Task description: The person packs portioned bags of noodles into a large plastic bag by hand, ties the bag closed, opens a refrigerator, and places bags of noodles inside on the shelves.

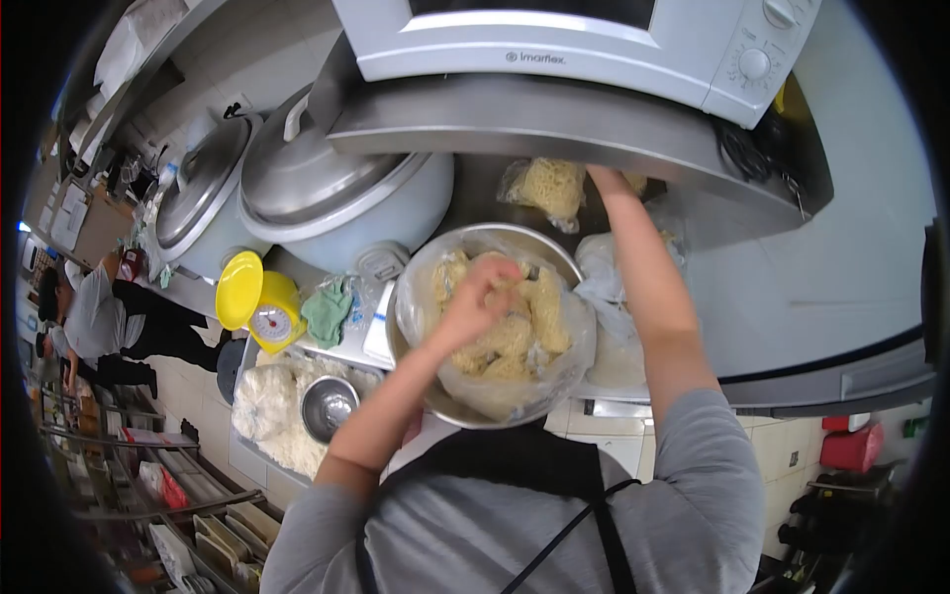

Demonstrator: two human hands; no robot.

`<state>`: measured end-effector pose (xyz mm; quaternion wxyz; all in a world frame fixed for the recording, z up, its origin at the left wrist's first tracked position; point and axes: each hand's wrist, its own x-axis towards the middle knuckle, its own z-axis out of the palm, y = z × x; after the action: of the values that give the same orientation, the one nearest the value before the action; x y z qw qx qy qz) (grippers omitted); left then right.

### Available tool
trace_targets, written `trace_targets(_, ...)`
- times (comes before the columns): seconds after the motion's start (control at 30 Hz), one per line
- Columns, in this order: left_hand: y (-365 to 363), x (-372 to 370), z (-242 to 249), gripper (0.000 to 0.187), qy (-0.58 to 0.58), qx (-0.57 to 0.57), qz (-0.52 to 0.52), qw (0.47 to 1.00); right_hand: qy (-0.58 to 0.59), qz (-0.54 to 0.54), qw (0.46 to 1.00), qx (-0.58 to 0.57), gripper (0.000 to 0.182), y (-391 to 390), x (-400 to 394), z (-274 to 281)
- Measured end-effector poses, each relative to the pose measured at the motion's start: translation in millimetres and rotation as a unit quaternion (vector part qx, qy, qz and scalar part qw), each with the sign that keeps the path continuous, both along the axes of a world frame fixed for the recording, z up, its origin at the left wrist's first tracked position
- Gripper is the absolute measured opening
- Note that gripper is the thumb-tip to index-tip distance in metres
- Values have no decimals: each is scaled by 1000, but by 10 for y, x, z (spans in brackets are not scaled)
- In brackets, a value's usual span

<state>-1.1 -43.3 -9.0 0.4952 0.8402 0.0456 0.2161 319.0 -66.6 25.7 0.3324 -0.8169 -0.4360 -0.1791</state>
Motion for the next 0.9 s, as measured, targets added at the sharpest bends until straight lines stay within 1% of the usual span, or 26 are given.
trace_targets(0.03, 117, 44, 146, 30, -15, -6, 31, 999, 39, 35, 999, -8, 26, -39, -169, 127)
trace_targets(0.07, 187, 80, 375, 35, -48, 16, 67, 996, 130, 68, 989, -14, 25, -116, -399, 213)
trace_targets(0.1, 248, 108, 579, 43, -66, 0, 64, 996, 223, 92, 970, -13, 25, -181, -639, 295)
trace_targets(0.13, 301, 129, 753, 51, -85, -16, 61, 994, 360, 91, 928, 3, 24, -255, -887, 369)
trace_targets(0.17, 326, 144, 889, 60, -72, 5, 40, 997, 364, 89, 927, 2, 24, -339, -1128, 468)
trace_targets(0.2, 334, 166, 987, 70, -60, 26, 18, 998, 383, 148, 912, -10, 22, -426, -1344, 584)
trace_targets(0.23, 336, 187, 1036, 70, -57, 23, 15, 998, 402, 204, 892, -22, 21, -511, -1528, 678)
trace_targets(0.27, 322, 202, 1057, 73, -37, 14, -47, 998, 406, 198, 892, -24, 21, -583, -1683, 739)
trace_targets(0.3, 291, 198, 1066, 77, -18, 6, -109, 994, 250, 221, 936, -111, 21, -644, -1806, 799)
trace_targets(0.33, 255, 174, 1071, 74, -35, -5, -129, 991, 86, 237, 948, -195, 21, -710, -1911, 871)
trace_targets(0.37, 243, 127, 1094, 74, -34, -7, -135, 990, 88, 232, 949, -195, 21, -791, -2014, 968)
trace_targets(0.43, 272, 6, 1169, 64, 103, 62, -128, 985, 123, 230, 912, -316, 22, -924, -2181, 1115)
trace_targets(0.47, 271, -35, 1203, 64, 102, 61, -132, 984, 125, 226, 913, -316, 22, -961, -2203, 1050)
trace_targets(0.53, 285, -119, 1243, 46, 192, 197, -193, 942, -18, 306, 922, -238, 15, -1013, -2266, 923)
trace_targets(0.57, 325, -147, 1205, 46, 192, 198, -195, 941, -17, 305, 922, -237, 15, -1037, -2277, 898)
trace_targets(0.63, 431, -203, 1121, 25, 115, 268, -224, 930, 20, 254, 928, -272, 19, -1077, -2371, 1048)
trace_targets(0.67, 515, -225, 1159, 25, 114, 270, -225, 929, 19, 253, 929, -271, 19, -1089, -2397, 1137)
trace_targets(0.73, 654, -270, 1308, 13, 8, 331, -172, 928, -22, 166, 896, -412, 25, -1133, -2435, 1306)
trace_targets(0.77, 665, -309, 1369, 13, 10, 332, -174, 927, -19, 166, 896, -410, 25, -1151, -2424, 1366)
trace_targets(0.83, 649, -371, 1463, 9, 63, 291, -149, 943, -154, 111, 898, -397, 31, -1191, -2375, 1441)
trace_targets(0.87, 624, -399, 1449, 9, 67, 294, -156, 941, -164, 115, 908, -369, 31, -1180, -2407, 1435)
trace_targets(0.9, 584, -442, 1424, 9, 43, 288, -165, 942, -156, 112, 910, -367, 31, -1141, -2408, 1335)
